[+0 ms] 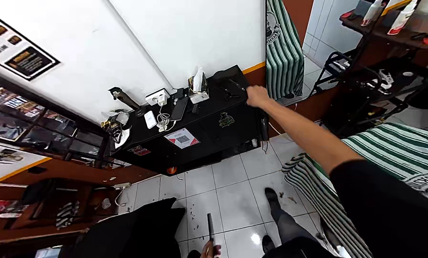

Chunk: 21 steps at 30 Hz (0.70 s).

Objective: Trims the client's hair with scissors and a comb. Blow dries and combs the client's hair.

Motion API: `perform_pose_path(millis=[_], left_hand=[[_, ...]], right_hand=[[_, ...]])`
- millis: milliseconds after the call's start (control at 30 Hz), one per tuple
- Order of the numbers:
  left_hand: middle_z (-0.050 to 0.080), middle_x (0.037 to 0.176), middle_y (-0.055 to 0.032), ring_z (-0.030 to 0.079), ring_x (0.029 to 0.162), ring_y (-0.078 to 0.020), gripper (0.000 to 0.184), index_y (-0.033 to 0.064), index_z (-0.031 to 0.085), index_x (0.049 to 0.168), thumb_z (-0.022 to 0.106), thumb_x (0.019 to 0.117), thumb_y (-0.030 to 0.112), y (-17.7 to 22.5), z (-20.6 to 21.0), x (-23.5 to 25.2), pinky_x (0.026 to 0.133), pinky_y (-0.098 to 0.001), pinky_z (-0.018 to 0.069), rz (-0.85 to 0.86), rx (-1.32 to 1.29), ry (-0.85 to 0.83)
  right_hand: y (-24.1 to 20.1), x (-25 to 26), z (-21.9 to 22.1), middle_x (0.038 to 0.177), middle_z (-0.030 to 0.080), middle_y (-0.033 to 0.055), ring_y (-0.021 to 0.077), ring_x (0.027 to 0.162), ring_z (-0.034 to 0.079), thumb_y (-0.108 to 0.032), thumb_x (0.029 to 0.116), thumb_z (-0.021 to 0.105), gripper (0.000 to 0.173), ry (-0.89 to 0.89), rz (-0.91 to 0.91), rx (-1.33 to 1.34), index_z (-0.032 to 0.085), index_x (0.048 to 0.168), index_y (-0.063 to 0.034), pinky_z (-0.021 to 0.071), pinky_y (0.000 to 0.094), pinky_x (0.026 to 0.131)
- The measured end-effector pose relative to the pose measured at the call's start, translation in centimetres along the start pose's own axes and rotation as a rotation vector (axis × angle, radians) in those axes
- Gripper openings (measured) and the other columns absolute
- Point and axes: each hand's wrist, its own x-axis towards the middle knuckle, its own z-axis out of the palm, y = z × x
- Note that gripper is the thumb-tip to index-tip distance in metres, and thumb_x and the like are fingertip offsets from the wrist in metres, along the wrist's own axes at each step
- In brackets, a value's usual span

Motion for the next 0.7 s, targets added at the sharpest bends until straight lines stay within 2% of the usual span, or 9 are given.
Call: perform_pose_path(millis=[167, 300, 400, 433, 500, 567, 600, 667, 700], left_hand=[[0.075, 0.075, -0.0112, 0.068, 0.058, -0.0102, 0.027, -0.0101, 0.060, 0.119, 0.044, 0.1085, 0.008, 12.8, 9.2, -0.3, 0.052, -0.0220, 0.0535, 0.193, -0.179, -0.015], [0.075, 0.075, -0.0118, 0.071, 0.059, -0.0109, 0.025, -0.0094, 0.060, 0.118, 0.041, 0.1081, 0.005, 19.4, 14.8, 1.3, 0.052, -0.0211, 0.0547, 0.283, -0.221, -0.097], [0.076, 0.074, -0.0099, 0.071, 0.058, -0.0101, 0.024, -0.0092, 0.060, 0.117, 0.042, 0.1073, 0.004, 22.2, 16.8, 3.5, 0.052, -0.0208, 0.0554, 0.332, -0.145, -0.126], [0.075, 0.074, -0.0096, 0.071, 0.058, -0.0100, 0.024, -0.0094, 0.060, 0.118, 0.043, 0.1073, 0.004, 23.0, 17.1, 4.0, 0.052, -0.0213, 0.0559, 0.338, -0.129, -0.119], [0.075, 0.073, -0.0082, 0.071, 0.059, -0.0092, 0.024, -0.0086, 0.059, 0.118, 0.042, 0.1077, 0.004, 24.3, 17.5, 4.9, 0.053, -0.0211, 0.0566, 0.346, -0.096, -0.111], [0.075, 0.073, -0.0078, 0.071, 0.058, -0.0091, 0.024, -0.0079, 0.059, 0.118, 0.041, 0.1080, 0.004, 25.1, 17.9, 5.6, 0.053, -0.0206, 0.0565, 0.336, -0.071, -0.103], [0.075, 0.072, -0.0075, 0.070, 0.058, -0.0088, 0.024, -0.0076, 0.059, 0.117, 0.041, 0.1081, 0.004, 25.5, 18.3, 5.8, 0.052, -0.0201, 0.0557, 0.323, -0.053, -0.102], [0.074, 0.071, -0.0077, 0.069, 0.056, -0.0088, 0.024, -0.0080, 0.059, 0.116, 0.040, 0.1082, 0.004, 26.1, 19.6, 6.2, 0.050, -0.0193, 0.0545, 0.294, -0.038, -0.107], [0.074, 0.071, -0.0080, 0.069, 0.056, -0.0090, 0.024, -0.0081, 0.059, 0.116, 0.040, 0.1082, 0.004, 26.3, 20.3, 6.4, 0.050, -0.0194, 0.0541, 0.283, -0.039, -0.114]], right_hand=[[-2.4, 9.4, -0.4, 0.113, 0.064, 0.0354, 0.0539, 0.112, 0.061, -0.006, 0.0872, 0.073, 0.026, -0.096, -0.147, -0.150, 0.066, 0.103, 0.0128, 0.0471, 0.0704, 0.086], [-1.4, 11.2, -0.2, 0.106, 0.066, 0.0331, 0.0527, 0.107, 0.063, -0.007, 0.0851, 0.076, 0.023, -0.133, -0.300, -0.102, 0.068, 0.099, 0.0100, 0.0490, 0.0692, 0.085], [3.0, 12.4, -1.5, 0.110, 0.072, 0.0216, 0.0395, 0.108, 0.068, -0.015, 0.0951, 0.069, 0.026, -0.056, -0.349, 0.222, 0.073, 0.116, -0.0007, 0.0508, 0.0612, 0.095], [5.7, 12.6, -1.6, 0.110, 0.074, 0.0180, 0.0323, 0.103, 0.071, -0.019, 0.0986, 0.065, 0.027, 0.034, -0.277, 0.436, 0.073, 0.119, -0.0021, 0.0547, 0.0551, 0.095], [11.8, 12.3, 0.1, 0.104, 0.072, 0.0183, 0.0252, 0.087, 0.073, -0.025, 0.1041, 0.059, 0.034, 0.200, 0.065, 0.868, 0.066, 0.122, 0.0033, 0.0618, 0.0439, 0.081], [17.4, 11.6, 6.2, 0.104, 0.068, 0.0217, 0.0295, 0.079, 0.071, -0.040, 0.1068, 0.050, 0.052, 0.113, 0.513, 1.098, 0.053, 0.137, 0.0022, 0.0609, 0.0467, 0.072], [18.9, 10.9, 10.0, 0.107, 0.066, 0.0246, 0.0323, 0.080, 0.069, -0.051, 0.1067, 0.046, 0.064, -0.016, 0.694, 1.174, 0.044, 0.145, 0.0008, 0.0596, 0.0475, 0.071], [20.0, 10.3, 16.1, 0.129, 0.060, 0.0321, 0.0395, 0.100, 0.068, -0.071, 0.1007, 0.039, 0.089, -0.274, 0.932, 1.352, 0.029, 0.157, -0.0027, 0.0573, 0.0488, 0.085], [19.9, 10.9, 18.2, 0.137, 0.056, 0.0312, 0.0397, 0.110, 0.065, -0.077, 0.0962, 0.041, 0.095, -0.331, 1.001, 1.447, 0.029, 0.158, -0.0049, 0.0557, 0.0478, 0.090]])
